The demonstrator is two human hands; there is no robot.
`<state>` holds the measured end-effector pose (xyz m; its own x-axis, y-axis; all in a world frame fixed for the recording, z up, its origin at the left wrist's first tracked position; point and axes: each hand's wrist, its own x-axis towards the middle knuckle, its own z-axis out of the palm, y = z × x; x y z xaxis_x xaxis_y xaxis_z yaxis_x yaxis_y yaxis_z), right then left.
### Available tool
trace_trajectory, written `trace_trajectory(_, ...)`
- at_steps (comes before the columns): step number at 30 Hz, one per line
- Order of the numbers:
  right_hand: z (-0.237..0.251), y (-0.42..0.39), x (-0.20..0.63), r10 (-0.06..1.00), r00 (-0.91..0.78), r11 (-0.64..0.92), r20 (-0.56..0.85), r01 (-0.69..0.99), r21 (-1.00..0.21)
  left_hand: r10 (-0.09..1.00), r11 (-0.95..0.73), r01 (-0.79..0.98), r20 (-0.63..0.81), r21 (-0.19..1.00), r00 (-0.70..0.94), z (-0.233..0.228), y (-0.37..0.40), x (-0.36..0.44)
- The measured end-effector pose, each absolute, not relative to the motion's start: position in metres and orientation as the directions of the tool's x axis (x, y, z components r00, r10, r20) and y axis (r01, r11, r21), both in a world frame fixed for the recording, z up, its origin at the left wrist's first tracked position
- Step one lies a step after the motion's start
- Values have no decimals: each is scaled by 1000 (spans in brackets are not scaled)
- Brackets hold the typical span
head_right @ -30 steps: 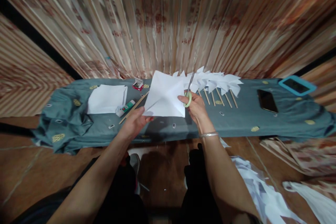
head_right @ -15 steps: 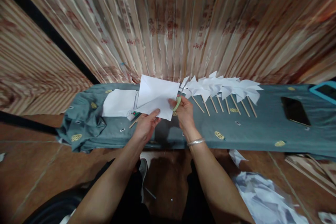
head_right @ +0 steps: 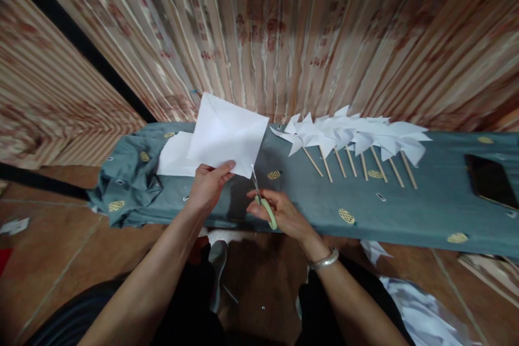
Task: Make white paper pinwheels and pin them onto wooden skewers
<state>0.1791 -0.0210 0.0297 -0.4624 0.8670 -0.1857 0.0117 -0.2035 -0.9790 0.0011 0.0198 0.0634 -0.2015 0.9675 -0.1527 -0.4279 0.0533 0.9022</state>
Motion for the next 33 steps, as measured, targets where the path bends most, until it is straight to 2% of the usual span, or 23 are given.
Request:
trace_trajectory(9,27,-21,193,854,-480,-235,-201,-11,-972,987,48,-416,-107,908,-120,56,19,19)
trace_trajectory(33,34,-22,192,858,-458,-228,-233,68,-971,988,32,-380,-86,924,-126,54,18,21)
